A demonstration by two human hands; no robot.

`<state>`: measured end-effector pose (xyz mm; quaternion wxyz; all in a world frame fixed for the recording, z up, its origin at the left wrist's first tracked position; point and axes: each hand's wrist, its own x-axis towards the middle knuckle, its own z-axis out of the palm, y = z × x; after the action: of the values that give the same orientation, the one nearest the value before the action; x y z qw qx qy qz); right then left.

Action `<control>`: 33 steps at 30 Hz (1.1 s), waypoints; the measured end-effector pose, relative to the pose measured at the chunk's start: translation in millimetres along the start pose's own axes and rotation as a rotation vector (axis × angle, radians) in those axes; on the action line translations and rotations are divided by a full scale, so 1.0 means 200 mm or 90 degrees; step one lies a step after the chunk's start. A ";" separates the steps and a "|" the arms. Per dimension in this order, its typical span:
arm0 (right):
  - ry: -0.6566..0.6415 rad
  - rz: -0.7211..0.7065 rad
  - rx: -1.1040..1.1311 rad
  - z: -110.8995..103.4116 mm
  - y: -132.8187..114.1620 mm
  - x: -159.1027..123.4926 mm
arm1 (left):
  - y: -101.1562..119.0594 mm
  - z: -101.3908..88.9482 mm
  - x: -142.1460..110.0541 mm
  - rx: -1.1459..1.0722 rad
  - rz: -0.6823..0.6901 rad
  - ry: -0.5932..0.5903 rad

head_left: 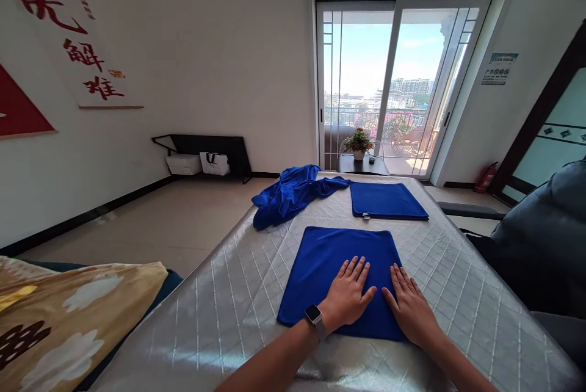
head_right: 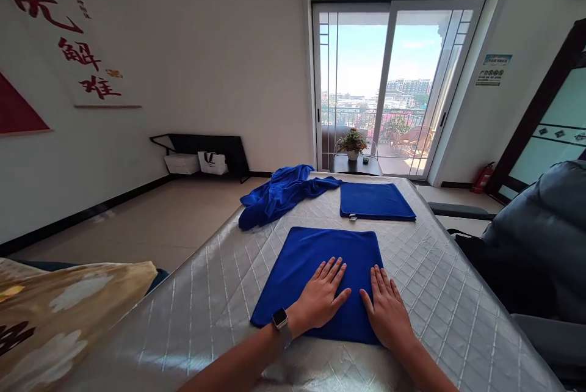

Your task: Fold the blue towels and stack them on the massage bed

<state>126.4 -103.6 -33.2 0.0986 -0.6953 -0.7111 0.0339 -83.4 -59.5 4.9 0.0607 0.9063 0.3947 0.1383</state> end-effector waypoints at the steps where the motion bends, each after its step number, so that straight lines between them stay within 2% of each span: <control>1: -0.006 0.004 -0.006 -0.01 0.00 0.00 | -0.03 0.00 -0.03 0.004 -0.019 -0.005; 7: -0.039 0.013 -0.043 -0.04 -0.02 0.00 | -0.29 -0.12 -0.31 0.047 -0.177 -0.038; 11: -0.096 0.023 -0.073 -0.10 -0.04 0.02 | -0.44 -0.15 -0.49 0.069 -0.259 -0.029; 14: -0.109 0.028 -0.097 -0.16 -0.08 0.12 | -0.47 -0.16 -0.55 0.070 -0.256 -0.033; 17: -0.059 0.031 -0.103 -0.19 -0.11 0.26 | -0.46 -0.22 -0.54 0.077 -0.269 -0.063; 21: -0.045 0.056 -0.073 -0.11 -0.09 0.40 | -0.42 -0.33 -0.42 0.108 -0.295 -0.111; 24: -0.043 0.059 -0.049 -0.03 -0.05 0.42 | -0.34 -0.34 -0.22 0.143 -0.248 -0.044; 26: -0.035 0.058 -0.044 0.00 -0.03 0.42 | -0.24 -0.27 -0.05 0.141 -0.176 0.009; 29: -0.029 0.050 -0.048 0.01 -0.02 0.42 | -0.08 -0.11 0.20 0.083 -0.066 0.055; 31: -0.032 0.037 -0.060 0.00 -0.02 0.42 | 0.00 0.00 0.31 0.041 -0.037 0.061; 33: -0.039 0.033 -0.070 0.00 -0.02 0.42 | 0.02 0.08 0.36 0.017 -0.053 0.055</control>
<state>121.2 -20.6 -24.0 0.0375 -0.7163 -0.6966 0.0181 -29.1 -10.8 5.3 0.0370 0.8831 0.4360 0.1691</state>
